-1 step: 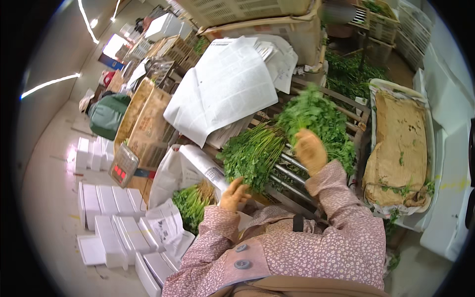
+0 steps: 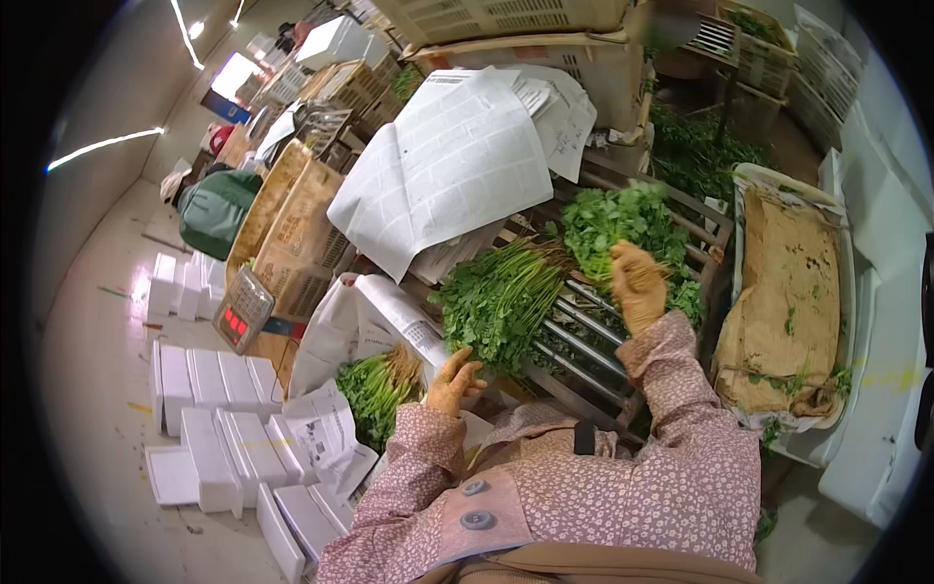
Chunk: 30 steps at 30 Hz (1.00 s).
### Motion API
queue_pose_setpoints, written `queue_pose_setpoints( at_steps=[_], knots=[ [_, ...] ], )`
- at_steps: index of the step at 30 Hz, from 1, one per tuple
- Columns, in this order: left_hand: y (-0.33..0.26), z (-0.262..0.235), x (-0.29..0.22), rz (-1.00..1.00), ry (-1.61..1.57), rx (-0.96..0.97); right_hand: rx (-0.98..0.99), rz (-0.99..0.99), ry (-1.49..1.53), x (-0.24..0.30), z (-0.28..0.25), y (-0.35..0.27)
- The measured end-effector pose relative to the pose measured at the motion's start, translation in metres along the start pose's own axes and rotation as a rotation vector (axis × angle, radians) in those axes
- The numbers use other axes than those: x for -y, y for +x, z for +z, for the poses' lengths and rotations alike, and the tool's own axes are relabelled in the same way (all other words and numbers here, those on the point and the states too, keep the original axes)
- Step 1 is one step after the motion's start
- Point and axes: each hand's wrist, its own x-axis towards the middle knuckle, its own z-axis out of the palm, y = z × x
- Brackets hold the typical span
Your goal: The person gathers bunches of leafy green vegetables from a metal rack, aligns them by hand, and places them into a white styrofoam box lined with newspaper. The person repeats this process, moving vegetables from the rack to the box and occasionally adjusting the arrangement.
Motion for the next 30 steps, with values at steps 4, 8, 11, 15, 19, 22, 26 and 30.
queue_pose_setpoints(
  at_steps=[4,8,11,15,19,22,26,30],
  knots=[
    [-0.005,0.016,0.004,0.105,-0.045,-0.019,-0.014,-0.145,0.121,-0.015,-0.040,0.034],
    [0.000,0.025,-0.030,0.619,0.544,-0.202,-0.390,-0.012,0.120,0.043,-0.064,0.047],
    [0.008,0.043,-0.057,0.746,0.459,-0.206,-0.340,-0.132,0.238,0.098,-0.083,0.028],
    [0.024,0.058,-0.037,0.552,0.496,-0.093,-0.553,0.155,0.087,0.042,-0.135,0.001],
    [0.035,0.055,-0.030,0.604,0.561,-0.051,-0.614,0.060,-0.026,-0.048,-0.145,0.018],
    [0.041,0.025,-0.044,0.693,0.563,-0.177,-0.645,-0.027,-0.223,-0.030,-0.129,0.046],
    [0.015,0.019,-0.081,0.872,0.421,-0.253,-0.204,-0.102,0.024,0.048,-0.007,0.043],
    [-0.036,-0.024,-0.055,0.912,0.458,-0.265,0.208,0.034,0.309,0.025,-0.042,0.049]
  ],
)
